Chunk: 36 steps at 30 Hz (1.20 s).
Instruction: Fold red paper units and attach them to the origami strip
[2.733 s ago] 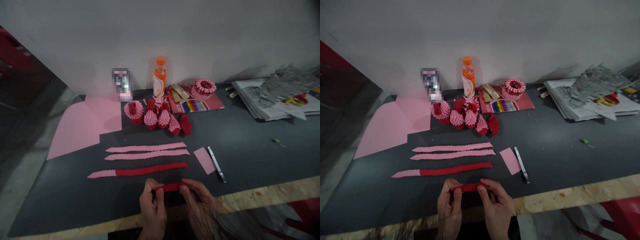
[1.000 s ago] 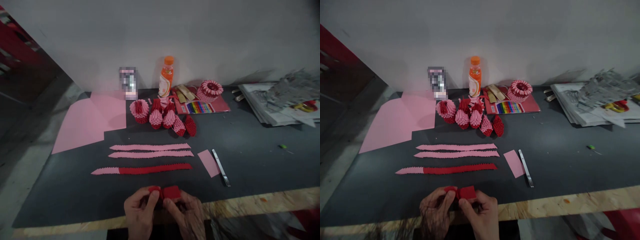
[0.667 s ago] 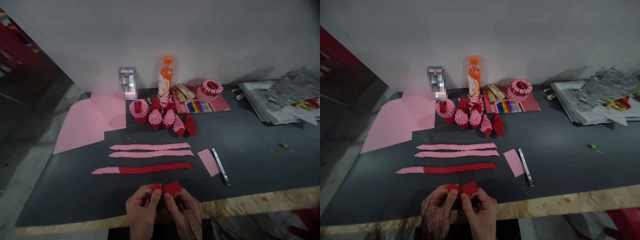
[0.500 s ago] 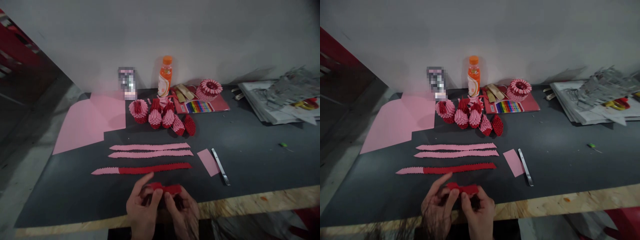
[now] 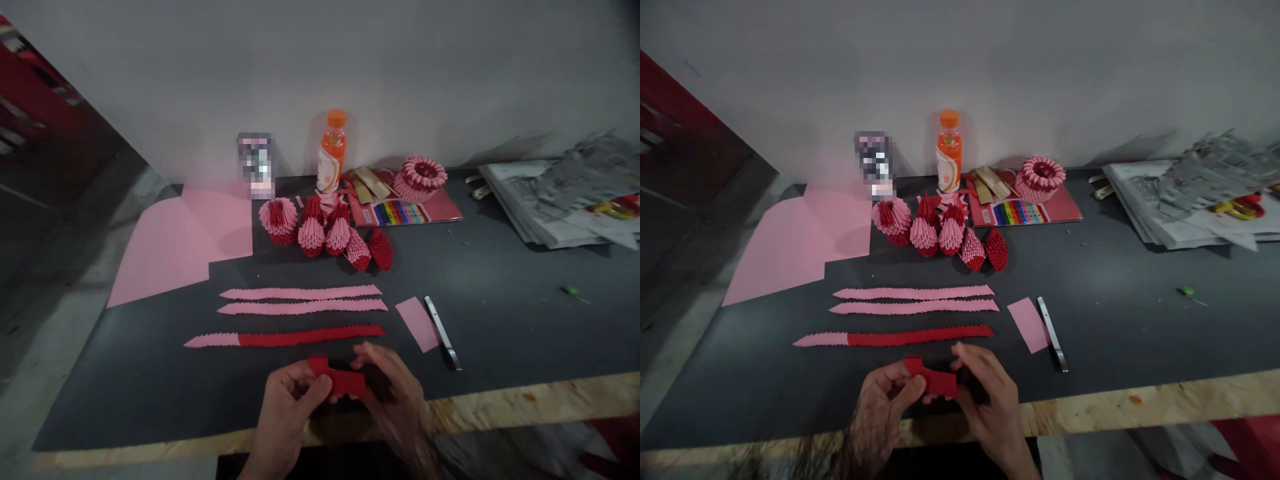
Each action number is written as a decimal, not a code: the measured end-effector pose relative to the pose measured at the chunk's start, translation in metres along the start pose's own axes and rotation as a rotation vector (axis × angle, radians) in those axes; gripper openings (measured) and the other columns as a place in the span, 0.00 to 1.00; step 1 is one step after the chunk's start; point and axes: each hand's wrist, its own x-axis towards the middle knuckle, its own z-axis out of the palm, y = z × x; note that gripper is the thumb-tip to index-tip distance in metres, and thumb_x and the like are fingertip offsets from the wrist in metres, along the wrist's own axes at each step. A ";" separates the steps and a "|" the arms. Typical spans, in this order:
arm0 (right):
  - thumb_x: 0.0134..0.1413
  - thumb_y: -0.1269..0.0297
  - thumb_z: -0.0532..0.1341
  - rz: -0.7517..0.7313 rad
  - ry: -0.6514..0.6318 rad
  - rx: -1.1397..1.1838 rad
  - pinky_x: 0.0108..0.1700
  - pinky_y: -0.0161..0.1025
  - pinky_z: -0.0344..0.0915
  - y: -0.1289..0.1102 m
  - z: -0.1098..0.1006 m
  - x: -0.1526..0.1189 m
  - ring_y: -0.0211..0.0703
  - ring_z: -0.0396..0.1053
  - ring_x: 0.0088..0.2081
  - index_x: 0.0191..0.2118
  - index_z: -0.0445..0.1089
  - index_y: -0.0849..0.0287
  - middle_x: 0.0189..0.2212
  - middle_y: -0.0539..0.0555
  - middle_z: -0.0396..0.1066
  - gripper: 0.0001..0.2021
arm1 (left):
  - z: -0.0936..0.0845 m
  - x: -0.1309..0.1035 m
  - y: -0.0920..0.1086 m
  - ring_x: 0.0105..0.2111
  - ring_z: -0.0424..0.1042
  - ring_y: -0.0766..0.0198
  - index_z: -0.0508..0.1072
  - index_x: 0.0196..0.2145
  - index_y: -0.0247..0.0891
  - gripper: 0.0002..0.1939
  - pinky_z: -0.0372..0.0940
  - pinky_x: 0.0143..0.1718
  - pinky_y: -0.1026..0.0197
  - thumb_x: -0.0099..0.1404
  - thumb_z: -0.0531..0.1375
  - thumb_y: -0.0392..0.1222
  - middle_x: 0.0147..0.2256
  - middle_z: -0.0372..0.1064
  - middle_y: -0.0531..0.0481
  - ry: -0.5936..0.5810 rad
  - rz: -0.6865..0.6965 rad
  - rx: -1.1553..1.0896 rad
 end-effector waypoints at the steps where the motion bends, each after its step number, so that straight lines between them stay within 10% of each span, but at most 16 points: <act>1: 0.62 0.71 0.71 -0.052 -0.077 -0.013 0.52 0.45 0.87 0.001 -0.004 0.003 0.49 0.89 0.46 0.65 0.79 0.28 0.50 0.49 0.90 0.32 | 0.001 0.000 0.000 0.27 0.78 0.64 0.87 0.28 0.39 0.23 0.73 0.35 0.62 0.60 0.78 0.63 0.25 0.85 0.49 -0.020 -0.017 -0.002; 10: 0.64 0.73 0.71 -0.181 -0.278 -0.035 0.41 0.32 0.82 -0.014 -0.009 0.025 0.39 0.87 0.34 0.40 0.88 0.42 0.38 0.47 0.88 0.13 | 0.003 0.003 -0.008 0.22 0.73 0.67 0.81 0.22 0.39 0.30 0.67 0.28 0.63 0.55 0.79 0.69 0.20 0.79 0.52 -0.053 -0.057 0.067; 20: 0.58 0.58 0.76 0.194 -0.103 0.001 0.33 0.31 0.79 -0.029 0.005 0.022 0.42 0.85 0.27 0.33 0.87 0.46 0.27 0.46 0.88 0.03 | -0.002 0.005 -0.015 0.25 0.77 0.63 0.81 0.22 0.41 0.27 0.71 0.29 0.60 0.57 0.79 0.67 0.23 0.81 0.47 -0.053 0.033 0.120; 27: 0.53 0.57 0.78 0.256 0.034 -0.087 0.30 0.33 0.79 -0.034 0.013 0.012 0.44 0.84 0.25 0.30 0.87 0.43 0.24 0.44 0.86 0.03 | 0.001 0.002 0.003 0.20 0.68 0.65 0.78 0.18 0.43 0.23 0.66 0.24 0.60 0.57 0.79 0.59 0.19 0.74 0.52 -0.025 0.059 0.233; 36: 0.52 0.53 0.80 0.245 0.205 -0.041 0.28 0.34 0.82 -0.040 0.023 0.007 0.47 0.85 0.23 0.34 0.88 0.40 0.23 0.44 0.87 0.04 | 0.009 0.000 0.000 0.31 0.87 0.56 0.87 0.32 0.48 0.09 0.77 0.36 0.59 0.69 0.69 0.47 0.30 0.89 0.50 0.097 0.330 0.548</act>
